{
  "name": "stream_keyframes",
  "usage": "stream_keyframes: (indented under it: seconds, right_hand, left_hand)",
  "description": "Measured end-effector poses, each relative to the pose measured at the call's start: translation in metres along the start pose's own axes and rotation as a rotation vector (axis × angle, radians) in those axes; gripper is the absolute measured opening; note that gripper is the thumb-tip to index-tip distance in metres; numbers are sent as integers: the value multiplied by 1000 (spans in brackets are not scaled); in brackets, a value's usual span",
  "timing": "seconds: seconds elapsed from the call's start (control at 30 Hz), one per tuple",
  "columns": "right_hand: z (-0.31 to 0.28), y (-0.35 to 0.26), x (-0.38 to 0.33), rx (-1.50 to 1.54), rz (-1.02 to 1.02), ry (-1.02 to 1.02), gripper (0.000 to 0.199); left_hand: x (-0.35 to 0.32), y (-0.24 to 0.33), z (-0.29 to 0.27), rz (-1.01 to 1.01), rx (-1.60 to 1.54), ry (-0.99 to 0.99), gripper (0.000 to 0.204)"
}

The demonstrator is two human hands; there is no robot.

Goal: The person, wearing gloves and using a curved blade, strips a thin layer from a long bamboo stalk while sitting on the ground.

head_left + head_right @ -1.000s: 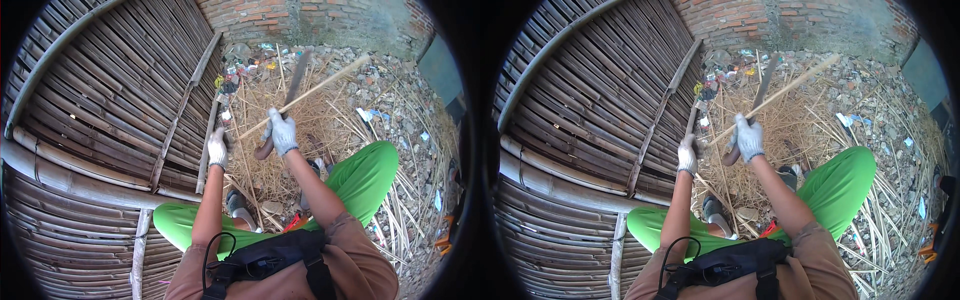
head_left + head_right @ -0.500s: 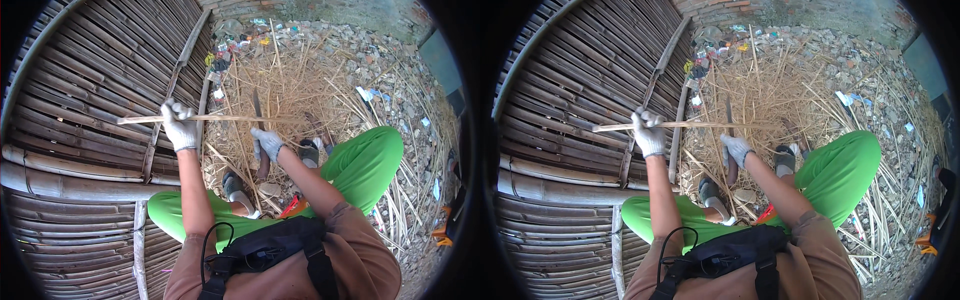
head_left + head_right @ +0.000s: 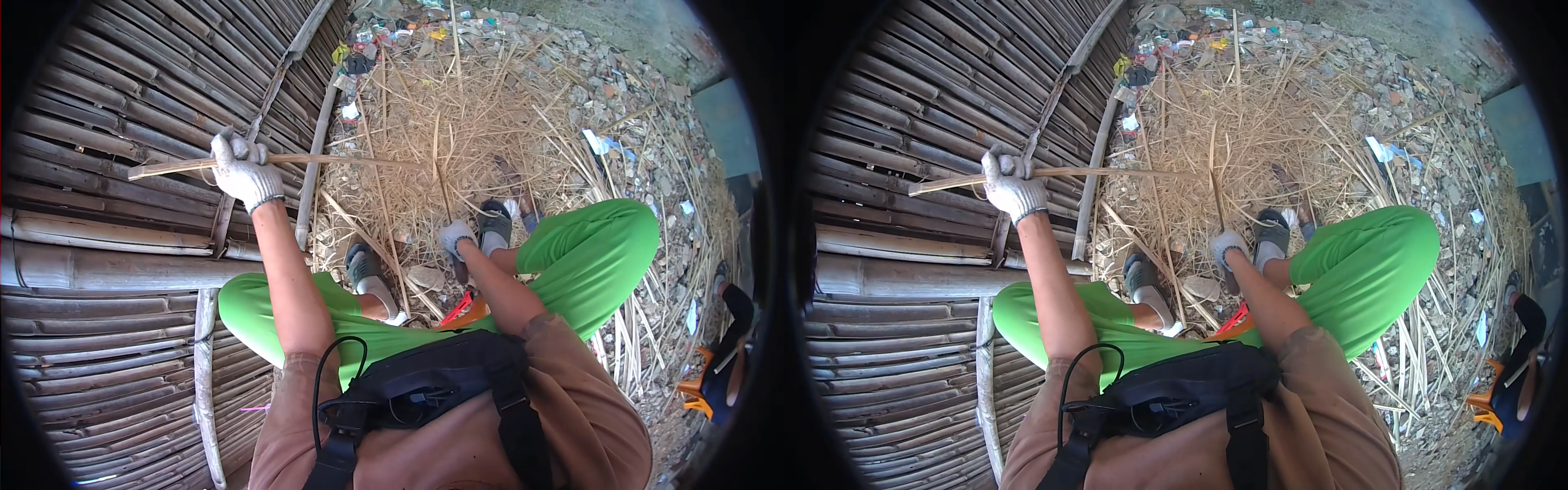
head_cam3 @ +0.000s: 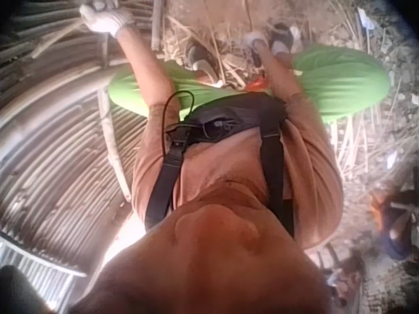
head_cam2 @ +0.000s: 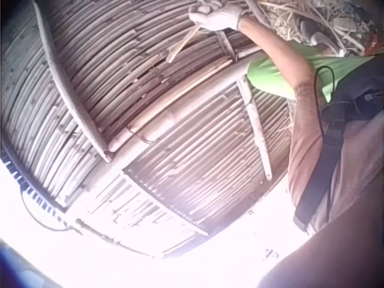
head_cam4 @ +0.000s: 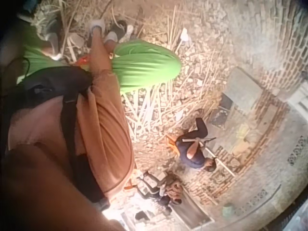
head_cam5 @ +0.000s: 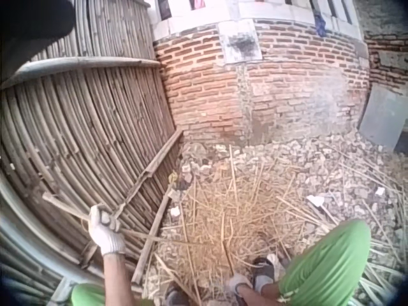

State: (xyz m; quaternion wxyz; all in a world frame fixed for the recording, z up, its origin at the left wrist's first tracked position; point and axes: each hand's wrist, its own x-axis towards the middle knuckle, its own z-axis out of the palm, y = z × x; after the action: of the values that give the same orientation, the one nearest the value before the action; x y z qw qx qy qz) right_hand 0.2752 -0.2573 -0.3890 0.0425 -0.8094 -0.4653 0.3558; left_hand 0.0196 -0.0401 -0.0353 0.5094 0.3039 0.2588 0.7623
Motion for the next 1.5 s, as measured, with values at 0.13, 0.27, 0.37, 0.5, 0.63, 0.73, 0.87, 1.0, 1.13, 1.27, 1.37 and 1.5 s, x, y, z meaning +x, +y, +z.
stream_keyframes:
  seconds: [0.13, 0.27, 0.37, 0.5, 0.63, 0.73, 0.87, 1.0, 1.13, 1.27, 1.37, 1.5]
  right_hand:
    - [2, 5, -8, -108, -52, 24, 39]
    - [-7, -3, 9, 441, 177, 169, 49]
    - [-20, -41, -17, 598, 231, 133, 59]
    - [-23, -42, -21, 526, 138, 72, 61]
    - [-48, -107, -53, 393, -63, 10, 59]
    - [-67, -164, -77, 518, -271, 93, 54]
    - [-61, -176, -74, 387, -384, 188, 49]
    - [-18, -113, -38, 350, -220, 115, 47]
    - [-36, -117, -26, 334, -91, 28, 42]
    - [-66, -180, -65, 393, -282, 47, 41]
    - [-47, -147, -54, 333, -312, 97, 44]
    - [-46, -71, -17, 244, -83, -87, 37]
  left_hand:
    - [-4, 2, -9, 81, 99, -24, 24]
    - [-24, -74, -13, 73, 101, 41, 25]
    - [-24, -87, -42, 63, 125, 51, 24]
    - [-28, -89, -30, -69, 42, -134, 23]
    - [-19, -87, -37, -162, 27, -201, 24]
    - [-34, -95, -36, -114, 42, -147, 27]
    - [-50, -92, -27, -180, 29, -117, 25]
    - [-35, -91, -41, -178, 53, -35, 28]
    - [-39, -102, -37, -121, 33, -158, 20]
    - [-45, -93, -27, -99, 46, -15, 19]
    - [-51, -93, -20, -25, 114, 124, 17]
    - [-49, -107, -18, -49, 73, 140, 14]
